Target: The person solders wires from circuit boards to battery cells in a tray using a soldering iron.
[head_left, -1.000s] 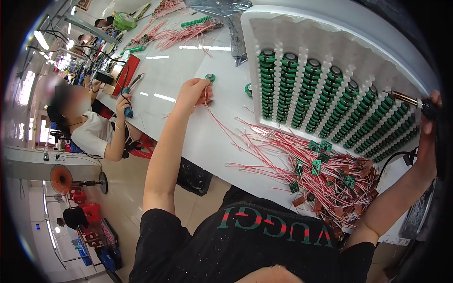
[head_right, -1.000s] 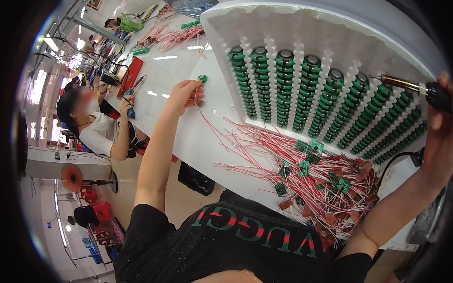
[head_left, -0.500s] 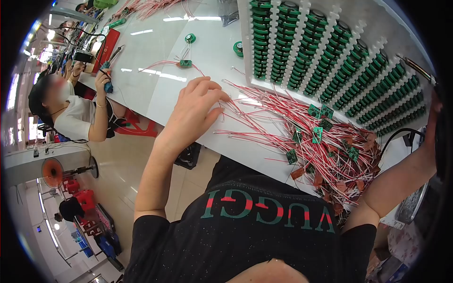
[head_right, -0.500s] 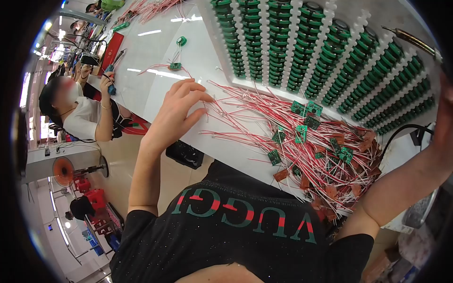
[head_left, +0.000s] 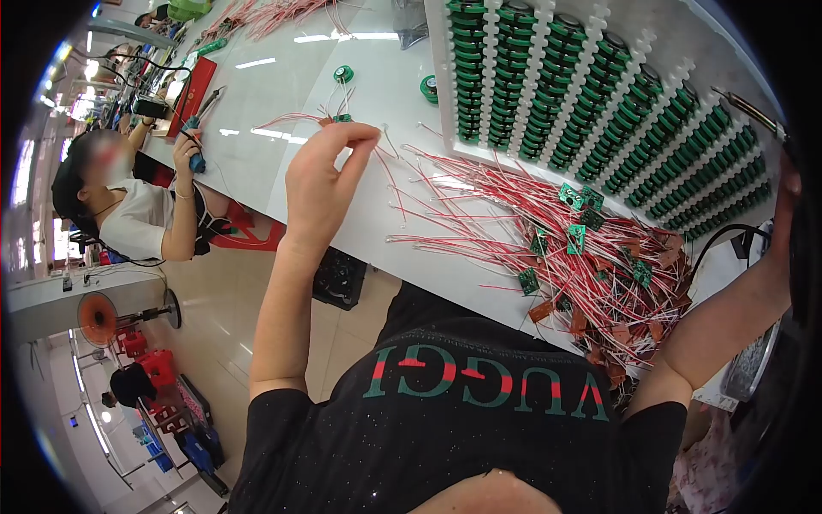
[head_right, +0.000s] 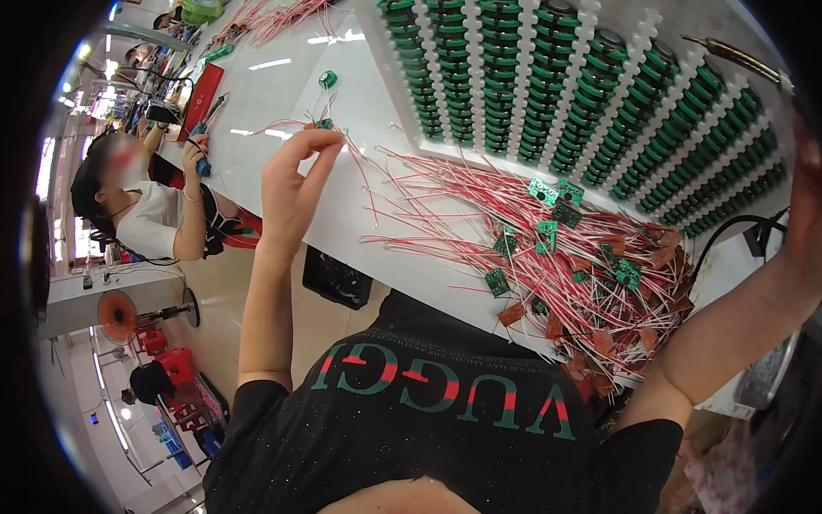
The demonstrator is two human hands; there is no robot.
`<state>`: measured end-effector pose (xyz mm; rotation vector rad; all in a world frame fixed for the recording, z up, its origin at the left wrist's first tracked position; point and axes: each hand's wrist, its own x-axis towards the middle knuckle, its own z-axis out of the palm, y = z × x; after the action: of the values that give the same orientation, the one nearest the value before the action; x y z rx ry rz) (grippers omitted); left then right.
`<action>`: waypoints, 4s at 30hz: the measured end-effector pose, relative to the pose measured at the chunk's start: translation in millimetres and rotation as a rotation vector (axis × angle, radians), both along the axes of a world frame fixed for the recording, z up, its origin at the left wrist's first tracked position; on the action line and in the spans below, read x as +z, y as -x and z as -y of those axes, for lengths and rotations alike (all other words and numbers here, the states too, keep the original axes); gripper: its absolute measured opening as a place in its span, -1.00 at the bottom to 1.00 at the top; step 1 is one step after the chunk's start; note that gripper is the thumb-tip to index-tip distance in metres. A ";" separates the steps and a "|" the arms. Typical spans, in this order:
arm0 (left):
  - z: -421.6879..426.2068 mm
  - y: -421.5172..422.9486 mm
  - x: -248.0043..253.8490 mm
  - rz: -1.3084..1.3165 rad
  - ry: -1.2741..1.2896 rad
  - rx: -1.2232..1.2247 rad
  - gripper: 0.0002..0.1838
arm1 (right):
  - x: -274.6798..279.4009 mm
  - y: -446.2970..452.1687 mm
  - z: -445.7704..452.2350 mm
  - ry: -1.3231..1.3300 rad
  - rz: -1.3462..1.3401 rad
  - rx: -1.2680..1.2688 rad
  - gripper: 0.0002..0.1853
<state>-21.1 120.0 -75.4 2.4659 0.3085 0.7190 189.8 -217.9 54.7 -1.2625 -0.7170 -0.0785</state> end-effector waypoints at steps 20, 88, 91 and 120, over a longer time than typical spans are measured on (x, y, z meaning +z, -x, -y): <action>-15.7 40.2 13.7 -0.433 -0.277 -0.146 -0.76 | 10.0 -22.0 7.8 -0.139 -0.385 -0.417 -0.78; 60.1 50.9 37.2 0.320 0.616 -0.396 -0.76 | -21.1 133.9 -90.4 0.644 0.514 0.136 -0.60; 65.5 52.7 25.1 0.346 0.623 -0.440 -0.76 | -27.4 142.8 -122.6 0.799 0.683 0.195 -0.55; -23.6 45.7 -61.4 0.181 0.081 -0.090 -0.90 | -21.4 154.4 -151.9 0.877 0.851 0.038 -0.84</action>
<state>-66.8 143.6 -136.8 2.3037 0.1534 0.8667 35.3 -66.0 33.3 -2.0752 -1.6171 -0.3049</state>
